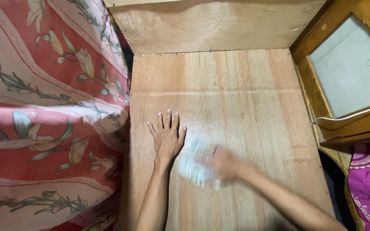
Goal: The recorder is wiping down a wooden board with a cloth.
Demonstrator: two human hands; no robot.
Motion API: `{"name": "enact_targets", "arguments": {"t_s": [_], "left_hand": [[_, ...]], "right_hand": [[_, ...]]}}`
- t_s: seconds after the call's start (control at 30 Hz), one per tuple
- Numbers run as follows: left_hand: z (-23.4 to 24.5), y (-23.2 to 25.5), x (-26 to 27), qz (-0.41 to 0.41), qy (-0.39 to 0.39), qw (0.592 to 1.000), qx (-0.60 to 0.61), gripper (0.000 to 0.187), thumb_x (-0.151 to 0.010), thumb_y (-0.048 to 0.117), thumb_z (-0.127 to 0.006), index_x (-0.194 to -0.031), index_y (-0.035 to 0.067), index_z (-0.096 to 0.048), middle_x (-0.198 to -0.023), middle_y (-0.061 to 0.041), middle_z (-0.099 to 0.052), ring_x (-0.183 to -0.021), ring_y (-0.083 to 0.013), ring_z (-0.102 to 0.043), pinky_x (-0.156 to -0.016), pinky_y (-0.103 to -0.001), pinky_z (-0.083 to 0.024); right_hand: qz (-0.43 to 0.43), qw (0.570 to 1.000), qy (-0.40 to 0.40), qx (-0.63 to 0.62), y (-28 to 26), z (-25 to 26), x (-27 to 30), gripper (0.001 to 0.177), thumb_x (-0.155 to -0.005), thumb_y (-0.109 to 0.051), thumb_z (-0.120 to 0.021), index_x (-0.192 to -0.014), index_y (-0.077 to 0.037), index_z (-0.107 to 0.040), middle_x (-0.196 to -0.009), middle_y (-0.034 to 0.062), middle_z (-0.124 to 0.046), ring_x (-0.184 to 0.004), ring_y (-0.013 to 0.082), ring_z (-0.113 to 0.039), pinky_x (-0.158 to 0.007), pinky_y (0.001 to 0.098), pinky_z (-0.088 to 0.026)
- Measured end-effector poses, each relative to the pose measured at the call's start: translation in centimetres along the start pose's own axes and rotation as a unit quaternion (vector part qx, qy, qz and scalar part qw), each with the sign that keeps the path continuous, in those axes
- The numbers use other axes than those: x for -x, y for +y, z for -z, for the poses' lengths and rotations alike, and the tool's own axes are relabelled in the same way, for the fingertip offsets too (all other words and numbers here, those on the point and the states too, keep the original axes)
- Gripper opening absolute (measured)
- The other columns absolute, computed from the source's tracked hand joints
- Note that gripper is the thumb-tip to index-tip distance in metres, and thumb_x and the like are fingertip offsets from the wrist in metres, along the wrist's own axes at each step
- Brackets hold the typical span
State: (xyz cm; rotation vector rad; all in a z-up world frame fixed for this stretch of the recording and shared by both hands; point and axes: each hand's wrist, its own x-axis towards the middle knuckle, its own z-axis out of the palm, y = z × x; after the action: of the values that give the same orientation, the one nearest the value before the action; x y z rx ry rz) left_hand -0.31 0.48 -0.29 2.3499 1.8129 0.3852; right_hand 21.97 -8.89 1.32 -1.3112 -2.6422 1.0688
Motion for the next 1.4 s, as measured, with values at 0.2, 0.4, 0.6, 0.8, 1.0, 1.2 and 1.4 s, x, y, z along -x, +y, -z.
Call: {"name": "enact_targets", "arguments": {"t_s": [0.2, 0.4, 0.6, 0.8, 1.0, 1.2, 1.4], "left_hand": [[-0.4, -0.9, 0.0, -0.010, 0.018, 1.000, 0.015, 0.056, -0.102, 0.047, -0.047, -0.153, 0.023, -0.051, -0.166, -0.008, -0.036, -0.155, -0.0390, -0.022, -0.118, -0.075, -0.004], [1.3, -0.5, -0.4, -0.007, -0.005, 1.000, 0.008, 0.059, -0.098, 0.051, -0.050, -0.151, 0.026, -0.051, -0.165, -0.008, -0.036, -0.154, -0.0393, -0.023, -0.116, -0.075, -0.004], [0.1, -0.9, -0.4, -0.016, 0.023, 1.000, -0.012, 0.061, -0.099, 0.054, -0.047, -0.153, 0.025, -0.050, -0.165, -0.011, -0.033, -0.153, -0.0428, -0.021, -0.117, -0.074, -0.003], [0.0, -0.9, -0.2, -0.017, 0.015, 1.000, -0.011, 0.062, -0.099, 0.054, -0.047, -0.153, 0.024, -0.049, -0.165, -0.011, -0.033, -0.153, -0.0426, -0.021, -0.117, -0.075, -0.003], [-0.2, -1.0, -0.2, -0.018, 0.031, 0.999, -0.007, 0.061, -0.100, 0.054, -0.048, -0.152, 0.022, -0.051, -0.164, -0.013, -0.036, -0.153, -0.0447, -0.021, -0.117, -0.074, -0.003], [0.9, -0.9, -0.6, -0.018, 0.014, 1.000, -0.003, 0.062, -0.096, 0.055, -0.051, -0.149, 0.024, -0.054, -0.162, -0.011, -0.039, -0.150, -0.0426, -0.026, -0.115, -0.075, -0.007], [0.4, -1.3, -0.4, -0.030, 0.046, 0.998, 0.001, 0.061, -0.098, 0.056, -0.052, -0.150, 0.024, -0.054, -0.162, -0.013, -0.039, -0.150, -0.0429, -0.028, -0.115, -0.075, -0.009]], "right_hand": [[-0.268, 0.907, 0.193, 0.261, 8.4, 7.2, -2.7, 0.067, -0.095, -0.067, -0.048, -0.149, -0.028, -0.049, -0.165, 0.0021, -0.031, -0.153, 0.0317, -0.026, -0.121, 0.0623, -0.015], [0.308, 0.923, 0.160, 0.164, 0.0, -5.2, 0.6, 0.076, -0.093, -0.066, -0.056, -0.156, -0.033, -0.030, -0.165, 0.0005, -0.034, -0.157, 0.0344, -0.026, -0.131, 0.0597, -0.006], [-0.089, 0.968, 0.175, 0.155, 11.2, 3.8, -3.6, 0.075, -0.098, -0.072, -0.043, -0.156, -0.025, -0.044, -0.164, 0.0077, -0.042, -0.154, 0.0259, -0.030, -0.127, 0.0459, -0.014], [-0.206, 0.885, 0.199, -0.368, 0.4, 2.8, -3.1, 0.082, -0.088, -0.071, -0.055, -0.150, -0.018, -0.050, -0.161, 0.0069, -0.049, -0.153, 0.0221, -0.041, -0.129, 0.0464, -0.025], [0.110, 0.978, -0.003, 0.175, 2.9, -2.2, -1.0, 0.094, -0.092, -0.072, -0.059, -0.164, -0.022, -0.024, -0.170, 0.0123, -0.022, -0.155, 0.0320, -0.022, -0.123, 0.0553, -0.010], [-0.115, 0.904, 0.296, 0.286, 9.7, 4.7, -3.0, 0.068, -0.095, -0.067, -0.055, -0.150, -0.028, -0.050, -0.160, 0.0065, -0.051, -0.150, 0.0322, -0.039, -0.121, 0.0536, -0.029], [0.247, 0.908, 0.251, 0.226, -1.7, -6.1, 1.1, 0.063, -0.097, -0.065, -0.053, -0.144, -0.023, -0.052, -0.152, 0.0079, -0.054, -0.146, 0.0330, -0.048, -0.124, 0.0605, -0.030]]}}
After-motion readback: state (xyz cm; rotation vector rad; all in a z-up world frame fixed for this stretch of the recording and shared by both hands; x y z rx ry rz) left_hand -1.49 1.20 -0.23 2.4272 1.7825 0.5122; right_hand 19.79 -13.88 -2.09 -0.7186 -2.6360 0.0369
